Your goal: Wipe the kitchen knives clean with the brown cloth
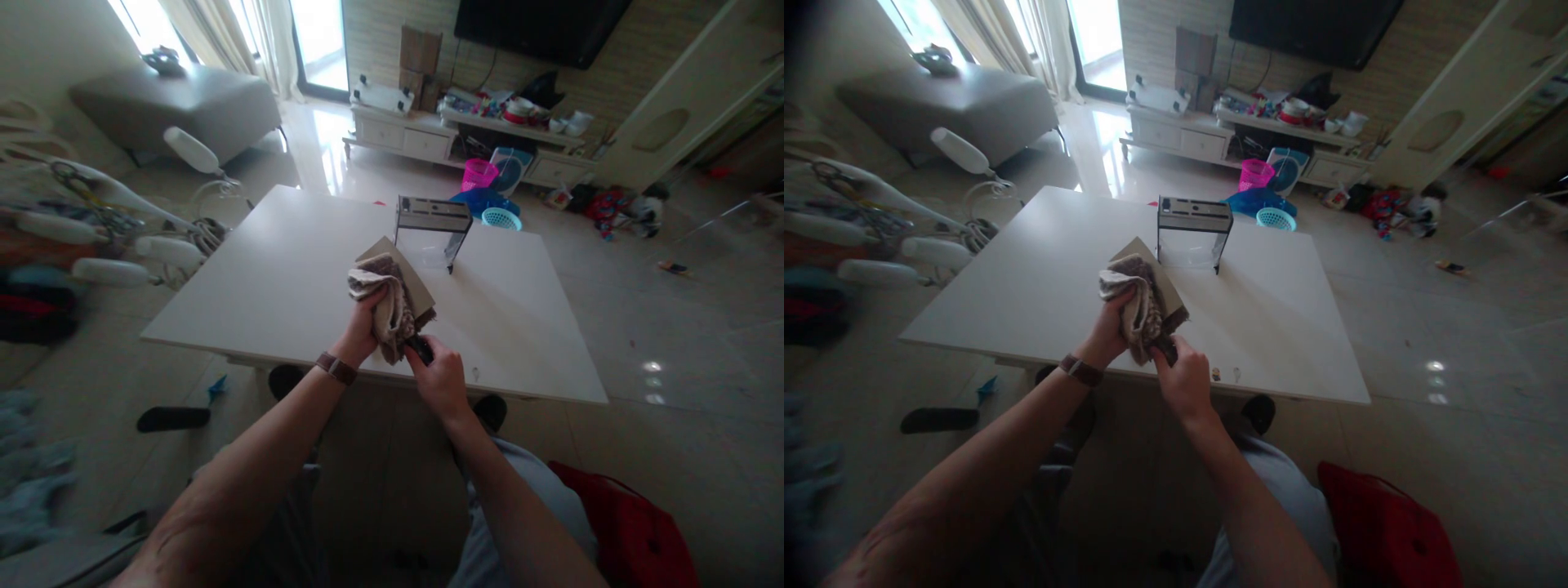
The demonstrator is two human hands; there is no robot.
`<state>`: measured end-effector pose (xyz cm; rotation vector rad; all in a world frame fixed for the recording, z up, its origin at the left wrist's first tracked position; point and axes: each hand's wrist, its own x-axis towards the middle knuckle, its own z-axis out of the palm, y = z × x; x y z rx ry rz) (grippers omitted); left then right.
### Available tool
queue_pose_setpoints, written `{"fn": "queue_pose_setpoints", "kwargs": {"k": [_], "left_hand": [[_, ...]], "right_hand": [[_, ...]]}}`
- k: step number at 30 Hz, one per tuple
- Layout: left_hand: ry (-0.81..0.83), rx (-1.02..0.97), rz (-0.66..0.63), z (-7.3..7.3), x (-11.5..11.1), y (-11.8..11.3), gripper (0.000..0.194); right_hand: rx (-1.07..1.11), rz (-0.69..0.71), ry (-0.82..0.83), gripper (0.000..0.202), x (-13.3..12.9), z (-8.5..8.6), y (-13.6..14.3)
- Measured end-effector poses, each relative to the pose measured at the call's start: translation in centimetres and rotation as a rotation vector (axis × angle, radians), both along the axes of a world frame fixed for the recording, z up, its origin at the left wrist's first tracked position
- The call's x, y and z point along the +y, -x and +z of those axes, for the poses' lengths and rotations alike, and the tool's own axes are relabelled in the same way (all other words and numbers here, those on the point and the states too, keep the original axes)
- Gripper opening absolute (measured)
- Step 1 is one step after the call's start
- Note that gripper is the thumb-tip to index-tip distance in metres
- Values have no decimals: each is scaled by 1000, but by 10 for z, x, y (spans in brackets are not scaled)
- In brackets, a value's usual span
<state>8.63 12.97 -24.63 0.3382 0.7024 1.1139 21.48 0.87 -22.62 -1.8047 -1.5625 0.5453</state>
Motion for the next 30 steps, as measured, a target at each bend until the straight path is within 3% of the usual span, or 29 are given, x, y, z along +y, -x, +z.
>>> {"fn": "queue_pose_setpoints", "kwargs": {"k": [5,12,15,22,30], "left_hand": [[11,43,42,-6,-5,-14,28],[-44,-45,154,-1,25,23,20],[-34,-55,170,-2,27,29,22],[34,53,-29,-8,-2,0,26],[-59,124,19,-7,-29,-23,39]], "right_hand": [[-13,13,0,23,2,2,-3],[-24,112,7,24,-3,1,-1],[-19,119,0,24,-6,-2,0],[-93,37,5,14,-1,-1,-5],[-124,13,14,18,1,-4,-14]]}}
